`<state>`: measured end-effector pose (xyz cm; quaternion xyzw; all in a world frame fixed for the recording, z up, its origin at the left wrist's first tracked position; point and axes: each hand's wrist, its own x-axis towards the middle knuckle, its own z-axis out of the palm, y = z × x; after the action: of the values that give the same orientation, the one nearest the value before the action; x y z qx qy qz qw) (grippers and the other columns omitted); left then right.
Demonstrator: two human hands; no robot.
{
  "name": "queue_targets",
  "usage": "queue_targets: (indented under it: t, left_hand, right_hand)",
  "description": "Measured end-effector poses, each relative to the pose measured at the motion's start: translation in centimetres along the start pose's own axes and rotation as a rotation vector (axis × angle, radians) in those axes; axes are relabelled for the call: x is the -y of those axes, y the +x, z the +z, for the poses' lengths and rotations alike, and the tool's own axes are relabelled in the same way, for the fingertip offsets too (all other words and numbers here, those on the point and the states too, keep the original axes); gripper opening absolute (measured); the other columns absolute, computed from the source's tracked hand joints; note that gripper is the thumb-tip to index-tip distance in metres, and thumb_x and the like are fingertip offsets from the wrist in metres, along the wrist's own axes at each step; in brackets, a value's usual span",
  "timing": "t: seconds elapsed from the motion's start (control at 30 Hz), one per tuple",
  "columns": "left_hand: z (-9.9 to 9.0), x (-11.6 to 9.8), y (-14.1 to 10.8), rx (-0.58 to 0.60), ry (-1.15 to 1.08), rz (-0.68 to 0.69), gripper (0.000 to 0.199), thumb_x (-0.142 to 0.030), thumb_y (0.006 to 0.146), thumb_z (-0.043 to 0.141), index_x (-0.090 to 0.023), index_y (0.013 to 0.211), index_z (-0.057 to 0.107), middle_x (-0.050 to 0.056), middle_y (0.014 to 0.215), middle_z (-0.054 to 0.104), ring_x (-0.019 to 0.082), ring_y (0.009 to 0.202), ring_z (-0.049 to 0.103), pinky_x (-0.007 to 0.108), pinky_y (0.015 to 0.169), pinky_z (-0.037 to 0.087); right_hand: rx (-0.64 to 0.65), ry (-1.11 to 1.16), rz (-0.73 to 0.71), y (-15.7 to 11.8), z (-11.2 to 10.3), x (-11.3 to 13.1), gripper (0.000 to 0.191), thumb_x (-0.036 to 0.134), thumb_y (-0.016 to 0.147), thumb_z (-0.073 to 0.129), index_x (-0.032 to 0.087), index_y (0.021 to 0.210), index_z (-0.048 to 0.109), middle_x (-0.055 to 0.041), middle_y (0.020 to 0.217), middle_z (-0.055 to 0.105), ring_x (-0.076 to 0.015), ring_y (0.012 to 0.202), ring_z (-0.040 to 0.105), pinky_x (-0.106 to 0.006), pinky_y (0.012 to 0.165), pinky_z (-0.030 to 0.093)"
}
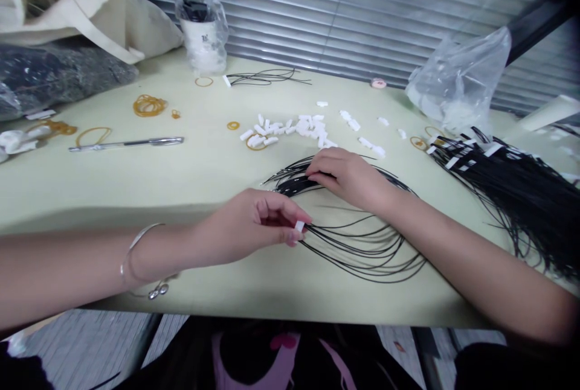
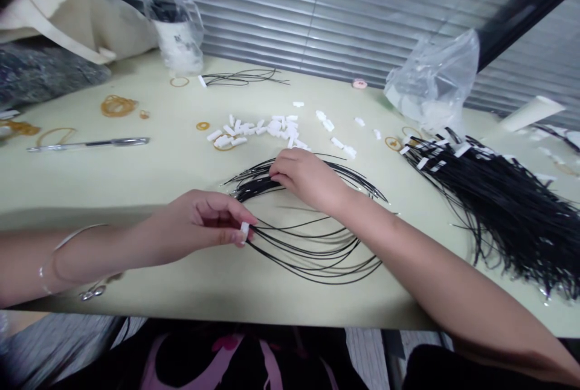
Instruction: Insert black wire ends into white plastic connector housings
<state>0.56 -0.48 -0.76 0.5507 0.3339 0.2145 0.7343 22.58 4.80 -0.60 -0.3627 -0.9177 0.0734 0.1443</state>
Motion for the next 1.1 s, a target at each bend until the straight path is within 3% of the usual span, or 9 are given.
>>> queue_targets:
  t: [0.27,0.47,0.57,0.7,0.83,1.1]
  left_hand:
    - [0.0,-0.1,0.1,-0.036,-0.046,-0.020,0.015,-0.014,0.073,0.066,-0.015,0.088,0.065,-0.001,0.077,0.066,0.007,0.070,0.061,0.020,0.071,0.049]
    - [-0.2,0.0,0.4,-0.138,-0.251,-0.046,0.018,-0.017,0.073,0.068,-0.015,0.090,0.064,0.000,0.079,0.067,0.008,0.071,0.062,0.024,0.075,0.048]
    - [-0.4,0.1,0.5,-0.143,-0.347,-0.018,0.016,-0.013,0.072,0.068,-0.014,0.088,0.064,-0.001,0.078,0.066,0.007,0.070,0.061,0.022,0.074,0.048]
    - [-0.5,0.1,0.6,-0.147,-0.377,-0.029,0.017,-0.012,0.072,0.068,-0.015,0.088,0.063,-0.001,0.075,0.067,0.009,0.070,0.063,0.022,0.074,0.048]
    - [-0.5,0.1,0.6,-0.154,-0.376,-0.033,0.015,-0.010,0.072,0.068,-0.014,0.085,0.063,-0.001,0.074,0.067,0.009,0.069,0.064,0.022,0.074,0.049]
    - [-0.5,0.1,0.6,-0.159,-0.374,-0.038,0.015,-0.009,0.071,0.069,-0.014,0.084,0.063,-0.001,0.073,0.067,0.009,0.068,0.064,0.022,0.072,0.050]
  right_hand:
    - [-0.058,-0.056,0.042,0.3,0.9,0.1,0.014,0.018,0.087,0.041,0.015,0.080,0.053,-0.0078,0.083,0.056,-0.0172,0.079,0.050,-0.030,0.073,0.041]
    - [-0.249,0.038,0.254,-1.3,-2.7,3.6,0.007,0.018,0.087,0.041,0.018,0.085,0.047,0.0013,0.067,0.048,-0.0091,0.055,0.041,-0.022,0.052,0.034]
    - [-0.170,0.089,0.299,-1.7,-3.7,6.3,0.009,0.019,0.086,0.045,0.018,0.077,0.049,0.0023,0.064,0.048,-0.0085,0.054,0.041,-0.022,0.051,0.033]
    - [-0.056,0.027,0.283,-1.7,-2.6,7.6,0.011,0.019,0.086,0.046,0.017,0.076,0.051,-0.0004,0.074,0.054,-0.0116,0.066,0.047,-0.024,0.057,0.034]
    - [-0.074,-0.039,0.263,-1.6,-1.5,7.4,0.009,0.016,0.085,0.047,0.014,0.078,0.052,-0.0020,0.076,0.054,-0.0136,0.070,0.048,-0.026,0.061,0.034]
    - [-0.118,-0.074,0.177,-1.7,-1.3,7.4,0.008,0.012,0.082,0.049,0.013,0.076,0.054,-0.0019,0.073,0.052,-0.0135,0.068,0.046,-0.027,0.061,0.035]
